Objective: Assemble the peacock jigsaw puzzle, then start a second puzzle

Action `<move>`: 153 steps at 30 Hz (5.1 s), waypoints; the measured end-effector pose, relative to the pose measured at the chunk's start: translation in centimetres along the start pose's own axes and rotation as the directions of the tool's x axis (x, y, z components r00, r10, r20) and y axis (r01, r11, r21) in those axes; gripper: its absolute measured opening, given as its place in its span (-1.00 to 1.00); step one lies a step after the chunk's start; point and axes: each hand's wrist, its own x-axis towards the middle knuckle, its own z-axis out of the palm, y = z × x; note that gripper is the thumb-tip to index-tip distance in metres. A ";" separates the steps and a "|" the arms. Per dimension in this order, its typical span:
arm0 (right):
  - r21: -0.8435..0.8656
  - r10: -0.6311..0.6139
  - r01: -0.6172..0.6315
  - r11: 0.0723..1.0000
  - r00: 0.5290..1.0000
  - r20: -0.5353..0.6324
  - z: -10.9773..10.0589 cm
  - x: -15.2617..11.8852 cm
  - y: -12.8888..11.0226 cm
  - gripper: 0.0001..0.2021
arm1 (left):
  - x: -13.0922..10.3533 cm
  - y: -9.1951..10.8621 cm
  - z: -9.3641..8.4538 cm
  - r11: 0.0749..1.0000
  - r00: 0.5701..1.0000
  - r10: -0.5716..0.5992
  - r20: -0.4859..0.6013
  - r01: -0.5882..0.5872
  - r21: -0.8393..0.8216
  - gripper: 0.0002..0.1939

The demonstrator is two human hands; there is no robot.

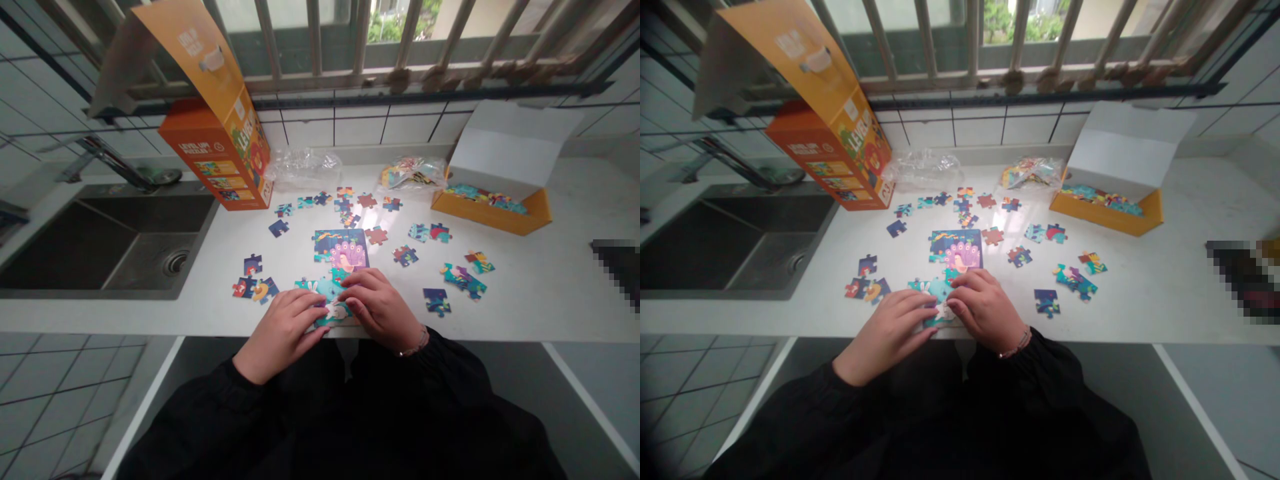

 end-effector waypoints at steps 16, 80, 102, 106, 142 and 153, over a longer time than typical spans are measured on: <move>-0.121 -0.078 0.091 0.988 0.991 0.108 0.6 -0.7 -0.1 -0.84 | -0.2 -0.1 0.5 1.000 1.000 -0.004 -0.027 0.004 -0.002 -0.71; -0.120 0.051 -0.058 0.991 0.997 -0.060 -1.0 -0.9 -0.1 -0.84 | 0.7 0.3 0.5 0.993 0.995 0.090 -0.039 -0.086 0.078 -0.59; -0.112 0.036 -0.042 0.993 0.998 -0.057 -1.1 -0.8 -0.1 -0.87 | 16.2 -11.4 -4.0 0.902 0.943 -0.328 0.051 0.297 0.315 -0.62; -0.107 0.049 -0.054 0.993 0.997 -0.052 -1.1 -0.8 0.0 -0.85 | 20.2 -16.1 -3.0 0.879 0.921 -0.377 0.097 0.323 0.350 -0.55; -0.061 0.090 -0.099 0.993 0.987 -0.134 -1.0 -1.2 0.2 -0.77 | 11.8 -4.2 -1.8 0.373 0.778 -0.606 0.166 0.462 -0.804 -0.62; -0.042 0.063 -0.071 0.997 0.985 -0.162 -0.5 -1.7 0.2 -0.41 | 6.2 6.1 1.9 -0.425 0.624 -0.649 0.436 0.177 -0.888 -0.73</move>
